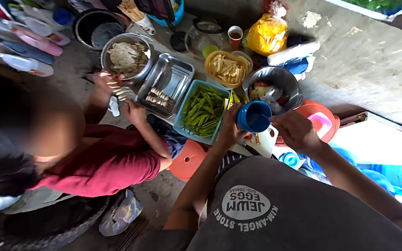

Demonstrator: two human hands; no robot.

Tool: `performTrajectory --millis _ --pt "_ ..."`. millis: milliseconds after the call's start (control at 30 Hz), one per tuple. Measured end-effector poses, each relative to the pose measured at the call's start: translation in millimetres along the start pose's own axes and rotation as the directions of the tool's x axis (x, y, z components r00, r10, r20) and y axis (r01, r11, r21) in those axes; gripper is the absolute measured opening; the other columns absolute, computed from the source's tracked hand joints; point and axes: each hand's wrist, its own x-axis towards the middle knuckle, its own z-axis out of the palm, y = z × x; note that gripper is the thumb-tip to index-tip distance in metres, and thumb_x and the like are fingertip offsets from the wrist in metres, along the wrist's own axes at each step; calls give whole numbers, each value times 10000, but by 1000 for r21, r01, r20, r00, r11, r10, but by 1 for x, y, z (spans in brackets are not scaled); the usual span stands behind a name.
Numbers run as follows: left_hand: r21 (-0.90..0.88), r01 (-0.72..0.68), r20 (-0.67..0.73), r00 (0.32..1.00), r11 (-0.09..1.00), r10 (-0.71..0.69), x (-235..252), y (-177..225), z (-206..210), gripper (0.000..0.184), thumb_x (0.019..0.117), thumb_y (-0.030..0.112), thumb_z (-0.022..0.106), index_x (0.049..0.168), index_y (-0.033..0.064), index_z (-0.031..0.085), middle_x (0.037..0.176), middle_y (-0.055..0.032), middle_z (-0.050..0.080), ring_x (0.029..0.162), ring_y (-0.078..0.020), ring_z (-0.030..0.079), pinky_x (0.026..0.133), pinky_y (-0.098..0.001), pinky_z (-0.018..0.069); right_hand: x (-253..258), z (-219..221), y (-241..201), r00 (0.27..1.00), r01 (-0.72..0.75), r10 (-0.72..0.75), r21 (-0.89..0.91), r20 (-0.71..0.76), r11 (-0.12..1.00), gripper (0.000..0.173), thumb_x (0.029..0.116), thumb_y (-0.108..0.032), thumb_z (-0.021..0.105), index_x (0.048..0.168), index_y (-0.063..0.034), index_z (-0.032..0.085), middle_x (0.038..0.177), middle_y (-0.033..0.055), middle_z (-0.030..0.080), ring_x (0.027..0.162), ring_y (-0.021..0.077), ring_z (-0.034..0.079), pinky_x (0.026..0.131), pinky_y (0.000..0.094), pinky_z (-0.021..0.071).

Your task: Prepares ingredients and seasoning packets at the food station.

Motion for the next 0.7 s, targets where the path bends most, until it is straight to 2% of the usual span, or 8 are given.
performTrajectory --millis 100,200,267,333,400,500,633,700 --pt "-39 -89 -44 995 995 88 2 -2 -10 863 769 256 849 1469 -31 432 1475 -270 501 1444 -378 421 1227 -593 222 4 0 -5 995 80 -78 -37 59 996 219 1031 -123 571 1047 20 735 922 151 738 850 267 687 818 330 551" --pt "29 -171 -44 984 985 173 9 -4 -20 773 835 286 797 1466 17 439 1471 -250 517 1466 -374 398 1229 -595 192 5 1 -8 991 77 -77 1 109 997 230 1035 -129 557 1051 13 737 910 141 733 854 258 686 826 321 548" --pt "51 -197 -23 980 979 198 13 -4 -24 762 841 298 795 1461 15 454 1473 -240 525 1468 -374 398 1228 -598 187 2 3 -9 993 -14 1 101 121 995 242 1034 -120 546 1042 22 741 893 147 720 848 236 678 826 304 544" --pt "54 -195 -7 981 979 196 15 -5 -25 787 824 282 813 1463 -2 452 1475 -242 525 1468 -375 398 1228 -592 191 0 0 -13 976 -205 183 211 120 956 249 1035 -112 545 1047 46 737 929 160 717 862 173 682 827 262 553" --pt "62 -183 0 983 981 183 14 -9 -24 823 807 276 835 1473 -4 441 1477 -238 525 1467 -375 401 1229 -587 205 -2 -3 -15 890 -455 438 295 123 841 258 1052 -133 533 1075 42 722 967 104 728 838 54 681 802 209 565" --pt "82 -140 26 990 987 138 13 -9 -22 893 768 273 863 1488 -27 428 1491 -238 514 1465 -389 401 1224 -598 216 -6 1 -8 651 -705 747 475 138 527 228 1067 -134 506 1071 -25 707 837 -53 698 671 -47 600 633 140 510" --pt "88 -86 86 993 992 79 11 -6 -17 955 706 215 903 1491 -49 428 1499 -245 507 1451 -422 412 1207 -645 219 -16 5 9 398 -707 890 693 225 141 239 1082 -125 475 1029 -39 692 807 -27 737 609 -1 609 581 161 508" --pt "102 -74 104 993 992 63 10 -5 -12 963 707 209 907 1499 -46 421 1491 -252 509 1436 -423 432 1203 -637 238 -21 6 14 352 -690 910 718 221 92 235 1084 -129 478 1025 -31 684 810 -13 739 599 6 611 569 165 509"
